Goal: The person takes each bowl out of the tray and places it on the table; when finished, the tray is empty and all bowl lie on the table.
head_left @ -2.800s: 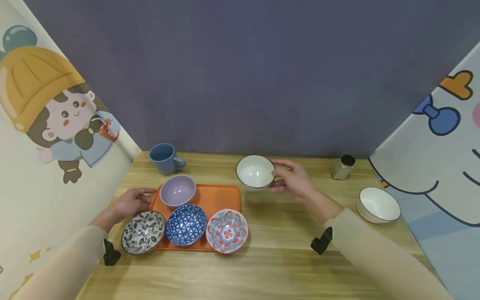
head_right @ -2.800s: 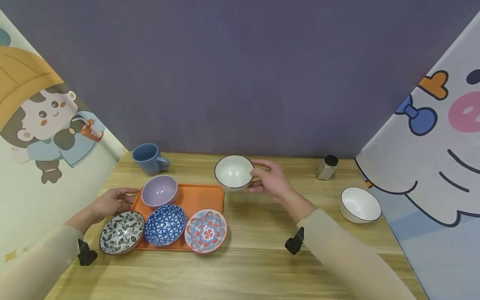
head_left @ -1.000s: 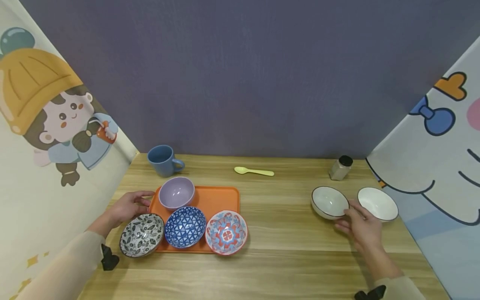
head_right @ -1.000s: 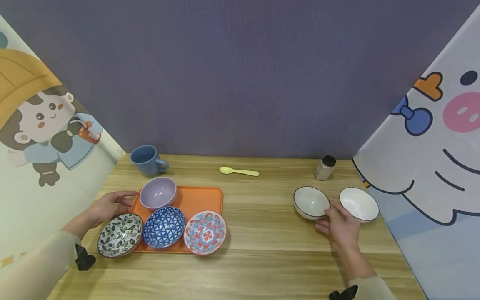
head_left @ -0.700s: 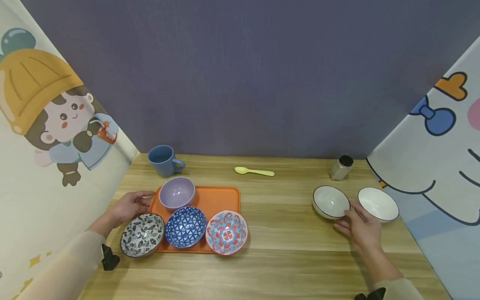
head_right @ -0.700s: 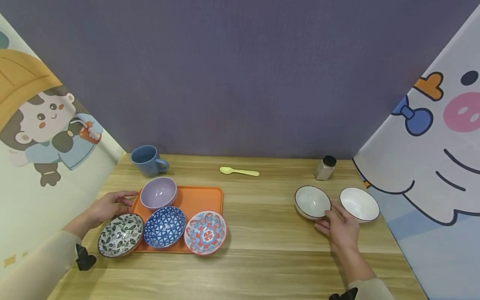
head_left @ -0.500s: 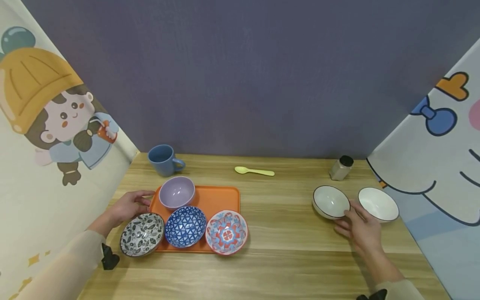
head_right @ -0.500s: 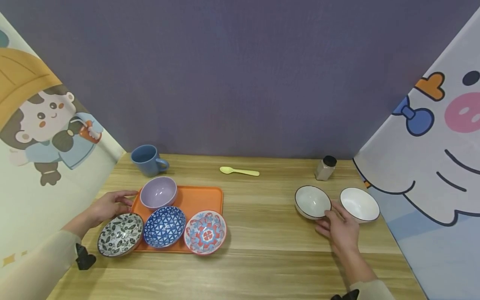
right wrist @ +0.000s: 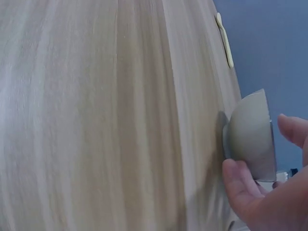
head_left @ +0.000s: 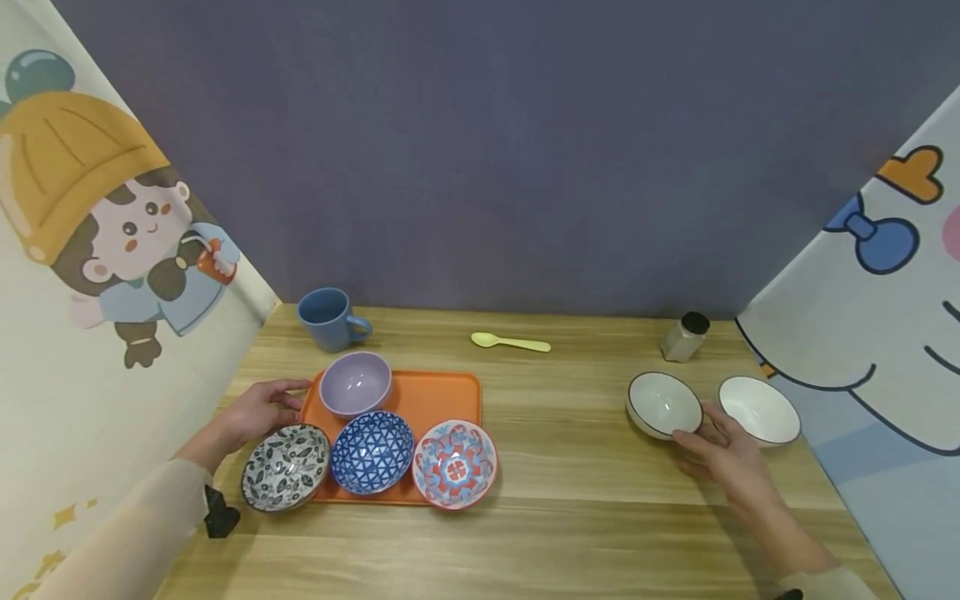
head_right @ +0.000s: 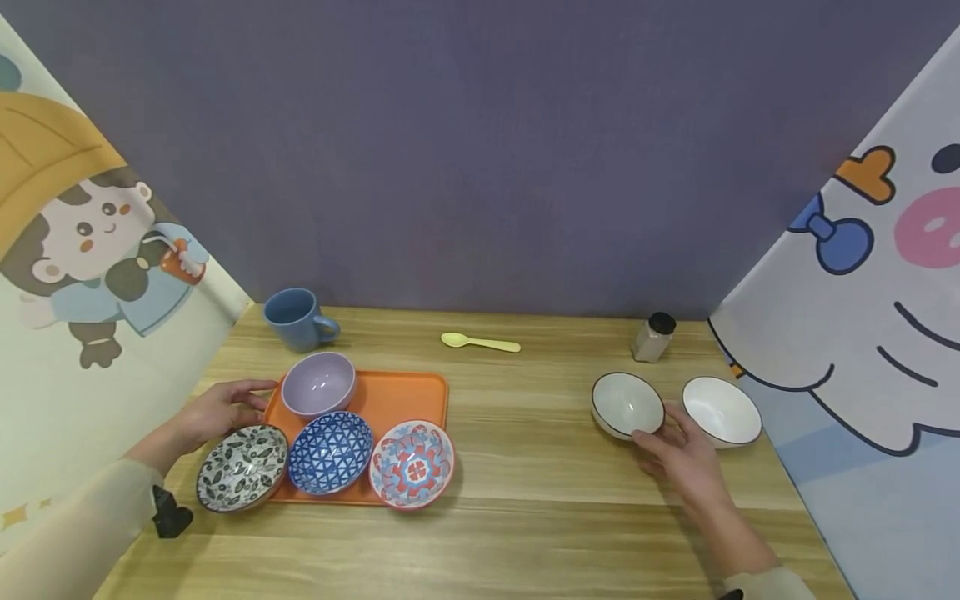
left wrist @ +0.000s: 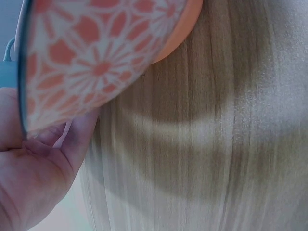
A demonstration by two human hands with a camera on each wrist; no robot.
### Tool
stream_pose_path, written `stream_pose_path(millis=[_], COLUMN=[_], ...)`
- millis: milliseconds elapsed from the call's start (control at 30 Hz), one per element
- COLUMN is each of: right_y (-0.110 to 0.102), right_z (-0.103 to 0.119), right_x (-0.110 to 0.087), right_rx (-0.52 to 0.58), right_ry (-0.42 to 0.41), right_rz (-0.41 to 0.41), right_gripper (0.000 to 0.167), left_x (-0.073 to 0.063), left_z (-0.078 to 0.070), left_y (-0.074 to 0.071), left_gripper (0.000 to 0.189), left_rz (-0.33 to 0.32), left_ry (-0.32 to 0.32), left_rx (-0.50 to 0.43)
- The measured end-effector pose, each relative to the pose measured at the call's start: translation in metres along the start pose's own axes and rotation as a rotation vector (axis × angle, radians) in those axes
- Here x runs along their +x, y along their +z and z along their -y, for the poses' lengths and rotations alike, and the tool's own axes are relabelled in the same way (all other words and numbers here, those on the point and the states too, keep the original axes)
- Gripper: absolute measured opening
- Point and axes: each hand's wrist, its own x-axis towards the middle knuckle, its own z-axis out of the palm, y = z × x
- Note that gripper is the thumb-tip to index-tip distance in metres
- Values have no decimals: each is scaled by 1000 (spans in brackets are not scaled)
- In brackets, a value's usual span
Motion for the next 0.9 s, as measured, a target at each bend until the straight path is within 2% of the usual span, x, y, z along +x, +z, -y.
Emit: stream_pose_path(millis=[200, 367, 567, 733, 900], right_y=[-9, -15, -13, 1, 32], right_z=[8, 21, 48, 78, 108], right_x=[-6, -12, -14, -11, -2], right_rx=[-186, -250, -282, -341, -343], right_ry=[-42, -75, -149, -232, -276], right_rz=[10, -1, -14, 37, 113], right_gripper=[100, 95, 88, 84, 83], left_x=[1, 2, 1, 0, 0], left_z=[0, 1, 0, -2, -4], left_y=[1, 0, -1, -2, -1], left_gripper=[62, 62, 62, 62, 62], left_rz=[-3, 4, 3, 2, 9], left_ry=[0, 0, 6, 6, -2], left_rx=[0, -15, -23, -22, -25])
